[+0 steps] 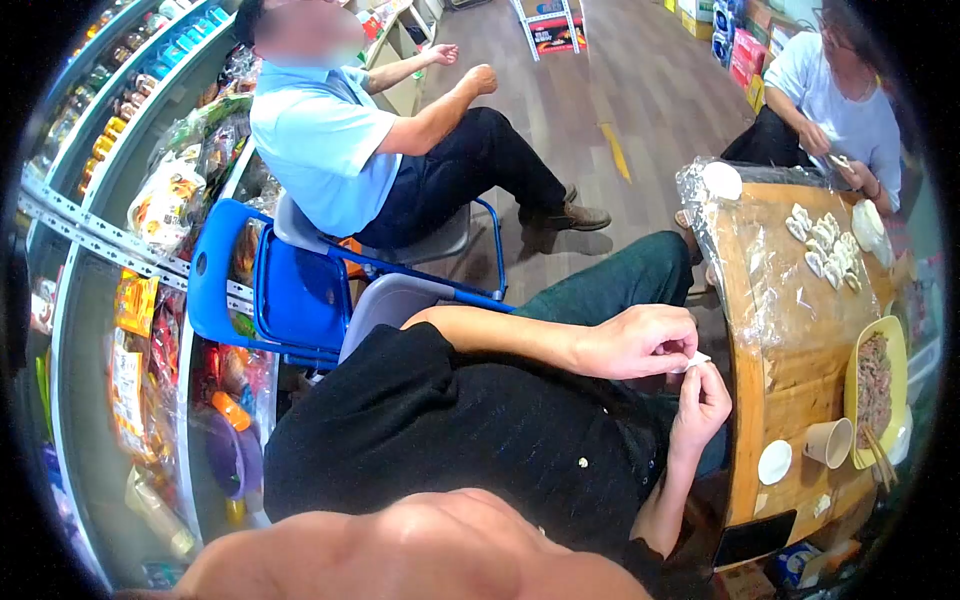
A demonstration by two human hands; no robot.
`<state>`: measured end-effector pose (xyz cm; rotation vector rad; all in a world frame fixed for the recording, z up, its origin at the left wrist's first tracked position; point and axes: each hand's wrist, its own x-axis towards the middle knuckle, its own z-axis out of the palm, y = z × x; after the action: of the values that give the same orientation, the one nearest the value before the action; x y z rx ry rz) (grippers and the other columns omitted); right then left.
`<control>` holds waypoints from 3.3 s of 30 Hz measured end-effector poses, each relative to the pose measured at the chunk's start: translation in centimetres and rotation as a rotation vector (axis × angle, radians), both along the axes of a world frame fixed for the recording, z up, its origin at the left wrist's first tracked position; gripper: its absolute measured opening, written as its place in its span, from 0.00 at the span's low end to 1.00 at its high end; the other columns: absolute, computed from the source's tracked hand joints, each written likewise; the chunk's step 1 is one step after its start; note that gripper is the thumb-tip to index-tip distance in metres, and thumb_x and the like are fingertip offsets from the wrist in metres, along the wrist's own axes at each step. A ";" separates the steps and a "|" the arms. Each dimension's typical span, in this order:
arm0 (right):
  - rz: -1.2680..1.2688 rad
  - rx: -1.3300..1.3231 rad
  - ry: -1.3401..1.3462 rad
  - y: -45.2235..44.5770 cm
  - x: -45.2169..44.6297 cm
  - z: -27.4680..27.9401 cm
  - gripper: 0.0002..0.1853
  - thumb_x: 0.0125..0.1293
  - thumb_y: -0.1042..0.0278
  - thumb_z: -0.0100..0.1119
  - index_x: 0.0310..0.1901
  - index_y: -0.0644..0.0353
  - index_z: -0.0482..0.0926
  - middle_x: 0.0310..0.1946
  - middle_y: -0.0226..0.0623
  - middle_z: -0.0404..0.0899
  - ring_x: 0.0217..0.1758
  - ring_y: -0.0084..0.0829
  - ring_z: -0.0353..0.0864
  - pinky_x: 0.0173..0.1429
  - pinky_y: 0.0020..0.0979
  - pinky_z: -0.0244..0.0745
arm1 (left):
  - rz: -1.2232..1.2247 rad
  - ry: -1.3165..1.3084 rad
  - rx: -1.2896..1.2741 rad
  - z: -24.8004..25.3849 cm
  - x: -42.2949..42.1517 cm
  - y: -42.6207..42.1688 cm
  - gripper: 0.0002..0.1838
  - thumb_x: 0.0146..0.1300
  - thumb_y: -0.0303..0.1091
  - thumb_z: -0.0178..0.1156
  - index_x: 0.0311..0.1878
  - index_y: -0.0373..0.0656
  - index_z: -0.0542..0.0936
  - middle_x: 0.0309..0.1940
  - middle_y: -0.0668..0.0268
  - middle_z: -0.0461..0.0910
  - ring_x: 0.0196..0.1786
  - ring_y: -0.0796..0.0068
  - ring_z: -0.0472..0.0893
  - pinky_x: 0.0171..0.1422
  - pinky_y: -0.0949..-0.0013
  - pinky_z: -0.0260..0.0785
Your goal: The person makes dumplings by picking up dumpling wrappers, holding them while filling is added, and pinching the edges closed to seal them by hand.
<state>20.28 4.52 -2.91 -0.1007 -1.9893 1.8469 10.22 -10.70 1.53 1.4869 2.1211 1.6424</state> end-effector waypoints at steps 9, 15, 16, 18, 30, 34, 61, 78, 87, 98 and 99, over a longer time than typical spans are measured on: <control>0.064 -0.061 -0.020 0.5 -0.1 -1.2 0.06 0.71 0.80 0.50 0.36 0.69 0.77 0.29 0.24 0.73 0.33 0.14 0.69 0.39 0.18 0.65 | -0.017 0.005 -0.005 -0.8 0.1 -0.1 0.07 0.59 0.30 0.64 0.34 0.38 0.76 0.29 0.61 0.75 0.31 0.66 0.78 0.35 0.65 0.71; 0.138 -0.158 -0.086 0.6 -0.5 -1.6 0.10 0.72 0.77 0.50 0.31 0.65 0.75 0.28 0.24 0.73 0.31 0.14 0.70 0.37 0.17 0.66 | -0.030 0.020 -0.025 -1.9 -0.3 -0.1 0.08 0.59 0.31 0.63 0.33 0.38 0.75 0.27 0.60 0.75 0.32 0.62 0.78 0.36 0.62 0.71; 0.153 -0.177 -0.089 0.7 -0.4 -1.6 0.10 0.72 0.77 0.50 0.31 0.65 0.75 0.28 0.24 0.74 0.31 0.13 0.70 0.37 0.17 0.66 | -0.016 0.080 -0.021 -2.0 -0.3 0.0 0.07 0.59 0.31 0.63 0.33 0.39 0.75 0.26 0.61 0.75 0.32 0.61 0.78 0.37 0.61 0.71; 0.154 -0.222 -0.105 0.2 -0.2 -1.5 0.10 0.73 0.76 0.50 0.31 0.65 0.76 0.29 0.24 0.74 0.31 0.13 0.70 0.37 0.17 0.66 | -0.003 0.143 -0.017 -2.0 0.0 -0.2 0.07 0.59 0.31 0.63 0.33 0.40 0.76 0.26 0.61 0.75 0.33 0.60 0.78 0.38 0.61 0.71; 0.130 -0.181 -0.163 0.4 1.0 -1.6 0.10 0.73 0.76 0.50 0.32 0.66 0.78 0.29 0.27 0.78 0.30 0.15 0.74 0.38 0.19 0.72 | 0.003 0.197 -0.002 -2.5 0.6 -0.1 0.07 0.56 0.30 0.64 0.32 0.40 0.75 0.26 0.61 0.76 0.34 0.59 0.78 0.38 0.60 0.71; 0.099 -0.253 -0.160 0.4 1.4 -1.9 0.10 0.72 0.76 0.50 0.33 0.67 0.78 0.29 0.27 0.78 0.31 0.15 0.75 0.38 0.19 0.71 | -0.020 0.163 -0.021 -2.1 0.6 0.1 0.07 0.56 0.30 0.64 0.32 0.40 0.75 0.27 0.61 0.76 0.33 0.60 0.79 0.38 0.61 0.71; -0.203 0.313 -0.036 -1.3 1.3 0.2 0.03 0.59 0.80 0.56 0.28 0.68 0.74 0.26 0.39 0.75 0.30 0.28 0.76 0.36 0.27 0.71 | -0.227 -0.669 -0.180 -4.1 -1.3 1.0 0.01 0.61 0.23 0.59 0.34 0.40 0.78 0.30 0.72 0.77 0.33 0.86 0.74 0.39 0.78 0.69; -0.029 0.127 -0.190 -1.6 0.4 -1.9 0.05 0.65 0.76 0.55 0.33 0.66 0.79 0.30 0.29 0.78 0.37 0.21 0.75 0.45 0.24 0.70 | -0.445 -0.942 -0.124 -7.3 -2.5 -0.3 0.10 0.68 0.37 0.61 0.35 0.42 0.75 0.30 0.68 0.79 0.32 0.81 0.79 0.36 0.76 0.74; 0.137 -0.166 -0.219 -2.8 -0.2 -1.4 0.08 0.68 0.76 0.49 0.33 0.64 0.78 0.32 0.31 0.78 0.37 0.22 0.77 0.46 0.23 0.72 | -0.078 -0.230 -0.108 -5.3 -3.2 -1.9 0.08 0.56 0.30 0.61 0.35 0.37 0.75 0.26 0.62 0.77 0.30 0.75 0.77 0.36 0.68 0.71; -0.041 -0.014 -0.199 -2.3 0.1 -1.5 0.07 0.66 0.77 0.52 0.29 0.62 0.72 0.29 0.26 0.71 0.36 0.18 0.69 0.43 0.21 0.64 | -0.208 -0.302 -0.159 -4.8 -2.9 -0.4 0.07 0.62 0.30 0.61 0.37 0.37 0.78 0.27 0.62 0.80 0.29 0.75 0.80 0.35 0.69 0.73; -0.058 -0.089 -0.221 -2.3 0.2 -1.6 0.07 0.68 0.75 0.53 0.30 0.61 0.72 0.30 0.25 0.72 0.36 0.17 0.69 0.43 0.21 0.65 | -0.182 -0.206 -0.138 -5.1 -2.9 -0.2 0.07 0.62 0.31 0.61 0.37 0.36 0.78 0.27 0.60 0.81 0.30 0.74 0.81 0.35 0.68 0.73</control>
<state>20.45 2.26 -4.51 -0.4011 -2.0217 1.9595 7.29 -10.86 -3.58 1.3596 1.8894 1.4835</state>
